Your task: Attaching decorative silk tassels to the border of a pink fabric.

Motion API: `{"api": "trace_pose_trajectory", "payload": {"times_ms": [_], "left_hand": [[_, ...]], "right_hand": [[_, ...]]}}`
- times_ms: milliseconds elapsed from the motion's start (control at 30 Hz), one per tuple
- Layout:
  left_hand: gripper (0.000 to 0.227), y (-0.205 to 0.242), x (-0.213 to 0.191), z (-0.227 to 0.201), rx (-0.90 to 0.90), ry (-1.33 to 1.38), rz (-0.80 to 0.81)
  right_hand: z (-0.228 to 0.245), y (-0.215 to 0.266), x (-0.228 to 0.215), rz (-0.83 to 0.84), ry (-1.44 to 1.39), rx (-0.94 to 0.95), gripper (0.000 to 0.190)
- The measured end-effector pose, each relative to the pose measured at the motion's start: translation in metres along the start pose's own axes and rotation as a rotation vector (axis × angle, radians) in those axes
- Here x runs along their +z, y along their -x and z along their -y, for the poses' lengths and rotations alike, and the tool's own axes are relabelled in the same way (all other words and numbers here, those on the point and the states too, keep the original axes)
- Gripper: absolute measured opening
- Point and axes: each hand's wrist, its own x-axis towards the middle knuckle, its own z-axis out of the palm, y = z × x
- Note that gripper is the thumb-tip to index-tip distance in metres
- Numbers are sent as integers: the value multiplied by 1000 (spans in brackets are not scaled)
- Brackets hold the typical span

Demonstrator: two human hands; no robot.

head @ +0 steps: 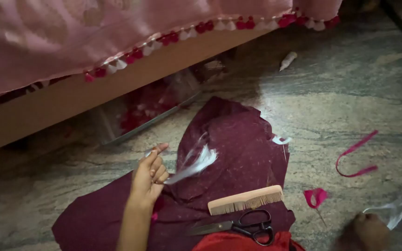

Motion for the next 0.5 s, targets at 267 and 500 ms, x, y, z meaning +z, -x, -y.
{"api": "trace_pose_trajectory", "payload": {"times_ms": [267, 500], "left_hand": [[35, 19, 34, -14, 81, -68, -49], [34, 41, 55, -24, 189, -42, -51]], "right_hand": [[149, -21, -69, -2, -451, -461, 25], [430, 152, -264, 928, -1157, -1087, 35]]}}
